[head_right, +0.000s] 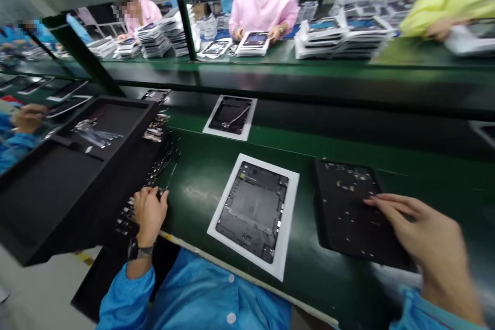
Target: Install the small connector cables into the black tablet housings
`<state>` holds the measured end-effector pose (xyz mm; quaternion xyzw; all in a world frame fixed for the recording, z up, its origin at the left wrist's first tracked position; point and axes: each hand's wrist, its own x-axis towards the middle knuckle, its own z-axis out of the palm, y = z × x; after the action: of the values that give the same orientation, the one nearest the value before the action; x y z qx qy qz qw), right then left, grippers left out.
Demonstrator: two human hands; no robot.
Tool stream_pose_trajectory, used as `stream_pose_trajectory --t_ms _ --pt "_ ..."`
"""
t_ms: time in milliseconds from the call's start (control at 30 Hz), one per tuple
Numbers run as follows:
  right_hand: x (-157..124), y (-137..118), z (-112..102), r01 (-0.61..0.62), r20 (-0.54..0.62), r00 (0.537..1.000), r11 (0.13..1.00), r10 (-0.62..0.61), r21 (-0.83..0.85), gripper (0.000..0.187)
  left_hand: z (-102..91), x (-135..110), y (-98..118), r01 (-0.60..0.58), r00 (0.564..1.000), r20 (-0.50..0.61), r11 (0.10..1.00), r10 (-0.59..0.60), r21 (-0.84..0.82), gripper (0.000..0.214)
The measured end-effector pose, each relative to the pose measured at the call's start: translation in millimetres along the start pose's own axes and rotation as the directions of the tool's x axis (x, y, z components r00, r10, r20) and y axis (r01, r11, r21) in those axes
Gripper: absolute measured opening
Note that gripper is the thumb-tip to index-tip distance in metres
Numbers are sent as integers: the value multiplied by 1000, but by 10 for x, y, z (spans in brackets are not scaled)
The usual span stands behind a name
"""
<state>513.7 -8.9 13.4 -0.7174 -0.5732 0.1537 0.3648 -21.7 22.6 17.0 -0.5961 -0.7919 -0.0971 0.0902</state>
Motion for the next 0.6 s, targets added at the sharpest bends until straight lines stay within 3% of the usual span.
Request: stream_pose_trajectory --t_ms 33,67,167,233,333,433,600 --pt "-19 -130 -15 -119 -79 990 992 115 -38 24 24 -10 -11 -2 1000 -11 1000 2 -27 30" --pt "-34 -256 -21 -173 -74 982 985 172 -11 25 49 -24 -30 -3 1000 -23 998 2 -63 31" --pt "-43 -550 8 -200 -90 974 975 209 98 27 142 -39 -88 -4 998 -60 972 -10 -237 29" --pt "-21 -669 54 -189 -95 975 974 201 128 26 182 -17 -67 22 995 -77 898 -63 -439 29" --pt "11 -837 145 -115 -79 988 975 132 192 23 76 1 90 139 980 24 598 -196 -790 38" --pt "5 -1063 268 -34 -44 998 970 46 239 17 -240 -24 314 222 969 177 285 -174 -933 40" --pt "-29 -1305 493 59 -14 998 967 -58 249 14 -704 52 612 216 975 219 78 32 -973 31"
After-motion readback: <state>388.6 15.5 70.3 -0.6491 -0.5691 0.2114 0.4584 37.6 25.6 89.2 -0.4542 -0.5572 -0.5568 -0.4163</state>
